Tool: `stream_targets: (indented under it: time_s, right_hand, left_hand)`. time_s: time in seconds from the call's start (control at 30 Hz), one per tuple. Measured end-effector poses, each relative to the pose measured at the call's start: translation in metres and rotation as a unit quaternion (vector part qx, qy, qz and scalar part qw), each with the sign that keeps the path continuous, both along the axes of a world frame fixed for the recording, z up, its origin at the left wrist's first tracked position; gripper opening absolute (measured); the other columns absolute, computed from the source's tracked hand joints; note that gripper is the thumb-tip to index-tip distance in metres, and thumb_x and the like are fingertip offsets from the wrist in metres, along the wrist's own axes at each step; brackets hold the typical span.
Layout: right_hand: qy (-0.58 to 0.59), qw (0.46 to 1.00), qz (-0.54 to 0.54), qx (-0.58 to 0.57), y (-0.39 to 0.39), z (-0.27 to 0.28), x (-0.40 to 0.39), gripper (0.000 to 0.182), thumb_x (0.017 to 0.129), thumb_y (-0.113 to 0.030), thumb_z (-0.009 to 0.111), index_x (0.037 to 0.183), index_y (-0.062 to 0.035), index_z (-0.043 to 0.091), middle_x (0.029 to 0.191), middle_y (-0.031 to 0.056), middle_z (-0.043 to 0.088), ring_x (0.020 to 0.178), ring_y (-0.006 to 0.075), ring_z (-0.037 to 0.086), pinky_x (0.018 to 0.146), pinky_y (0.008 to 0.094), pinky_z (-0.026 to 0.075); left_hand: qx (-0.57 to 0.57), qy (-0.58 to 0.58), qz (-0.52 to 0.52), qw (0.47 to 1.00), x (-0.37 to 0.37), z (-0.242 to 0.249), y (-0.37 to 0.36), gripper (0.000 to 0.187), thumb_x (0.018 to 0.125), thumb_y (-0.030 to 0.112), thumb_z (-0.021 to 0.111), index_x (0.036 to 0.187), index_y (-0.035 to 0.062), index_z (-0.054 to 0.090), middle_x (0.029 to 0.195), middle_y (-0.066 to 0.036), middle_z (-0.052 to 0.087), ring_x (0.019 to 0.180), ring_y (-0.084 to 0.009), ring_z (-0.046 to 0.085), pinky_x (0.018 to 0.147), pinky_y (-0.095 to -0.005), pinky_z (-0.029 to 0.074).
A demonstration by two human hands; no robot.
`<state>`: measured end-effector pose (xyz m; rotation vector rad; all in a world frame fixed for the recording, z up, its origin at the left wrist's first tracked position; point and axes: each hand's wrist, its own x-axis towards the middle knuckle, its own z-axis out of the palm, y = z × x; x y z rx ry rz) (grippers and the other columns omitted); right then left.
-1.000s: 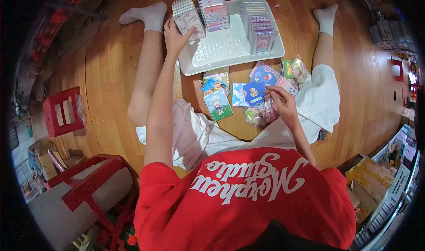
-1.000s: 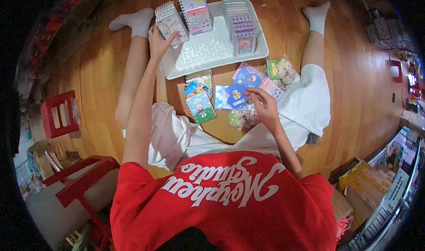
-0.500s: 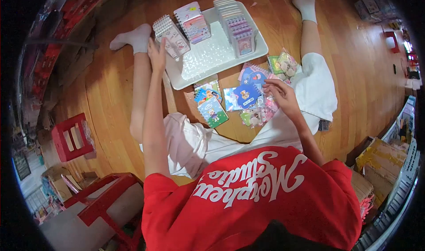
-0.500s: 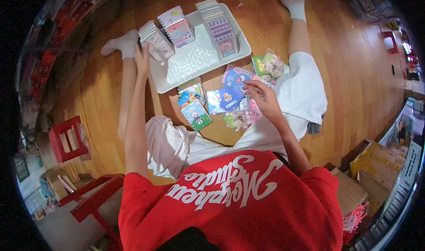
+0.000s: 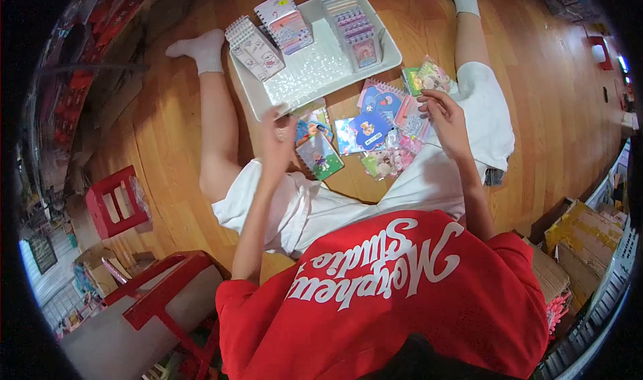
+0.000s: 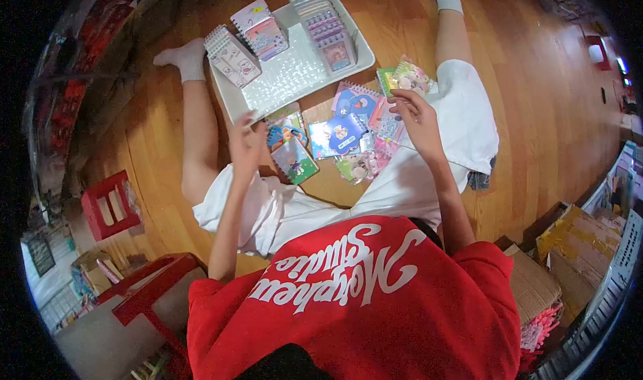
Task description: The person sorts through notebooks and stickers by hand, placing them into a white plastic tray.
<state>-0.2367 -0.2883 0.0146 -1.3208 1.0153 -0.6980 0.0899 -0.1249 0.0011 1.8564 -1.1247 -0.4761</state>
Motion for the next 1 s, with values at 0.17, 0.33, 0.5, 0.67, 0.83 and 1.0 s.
stream_targets:
  time_s: [0.17,0.33,0.5,0.67,0.83,1.0]
  right_hand:
    - [0.046,0.994,0.079,-0.057,0.009,0.011,0.023,0.028,0.095,-0.007,0.053,0.121,0.0011,0.057,0.107,0.0104,0.066,0.094,0.0160,0.062,0.086,0.0282,0.048]
    - [0.120,0.970,0.171,-0.123,0.016,0.010,0.020,0.033,0.089,-0.004,0.056,0.122,0.0011,0.056,0.114,0.0139,0.061,0.103,0.0235,0.060,0.091,0.0320,0.046]
    - [0.166,0.934,0.254,-0.190,0.019,-0.014,0.016,0.049,0.081,-0.001,0.061,0.129,-0.0019,0.050,0.126,0.0174,0.053,0.115,0.0325,0.053,0.100,0.0371,0.041]
    - [0.219,0.879,0.301,-0.297,0.034,-0.017,0.049,0.063,0.075,-0.004,0.068,0.134,-0.0074,0.047,0.136,0.0172,0.045,0.126,0.0362,0.043,0.105,0.0432,0.037]
    - [0.299,0.836,0.311,-0.340,0.051,-0.023,0.078,0.077,0.067,-0.006,0.076,0.137,-0.0118,0.045,0.140,0.0169,0.039,0.128,0.0409,0.039,0.105,0.0480,0.035]
    - [0.351,0.813,0.324,-0.334,0.047,-0.040,0.076,0.082,0.061,-0.011,0.080,0.135,-0.0109,0.045,0.137,0.0176,0.040,0.123,0.0385,0.041,0.099,0.0484,0.038]
  left_hand:
    - [-0.005,-0.086,-0.052,0.995,-0.008,-0.013,-0.003,0.026,0.089,0.008,0.060,0.113,-0.0011,0.059,0.117,-0.018,0.055,0.108,-0.0329,0.056,0.091,-0.0387,0.046]
    - [-0.003,-0.079,-0.050,0.996,-0.007,0.008,-0.020,0.021,0.089,0.008,0.059,0.109,0.0004,0.061,0.107,-0.018,0.060,0.099,-0.0323,0.060,0.083,-0.0376,0.048]
    - [0.177,-0.057,-0.065,0.980,-0.018,0.010,0.003,0.030,0.081,0.014,0.070,0.107,0.0033,0.061,0.107,-0.018,0.061,0.098,-0.0332,0.060,0.082,-0.0405,0.048]
    - [0.265,-0.210,-0.122,0.933,-0.033,-0.013,0.037,0.063,0.062,0.020,0.085,0.114,0.0055,0.053,0.112,-0.016,0.051,0.100,-0.0387,0.056,0.085,-0.0448,0.048]
    - [0.238,-0.106,-0.109,0.959,-0.028,-0.032,0.044,0.064,0.060,0.012,0.086,0.112,0.0035,0.052,0.110,-0.016,0.050,0.099,-0.0377,0.057,0.084,-0.0431,0.049]
    - [0.202,-0.027,-0.099,0.974,-0.022,-0.030,0.044,0.054,0.064,0.008,0.084,0.109,0.0002,0.055,0.107,-0.016,0.049,0.096,-0.0335,0.058,0.081,-0.0402,0.050]
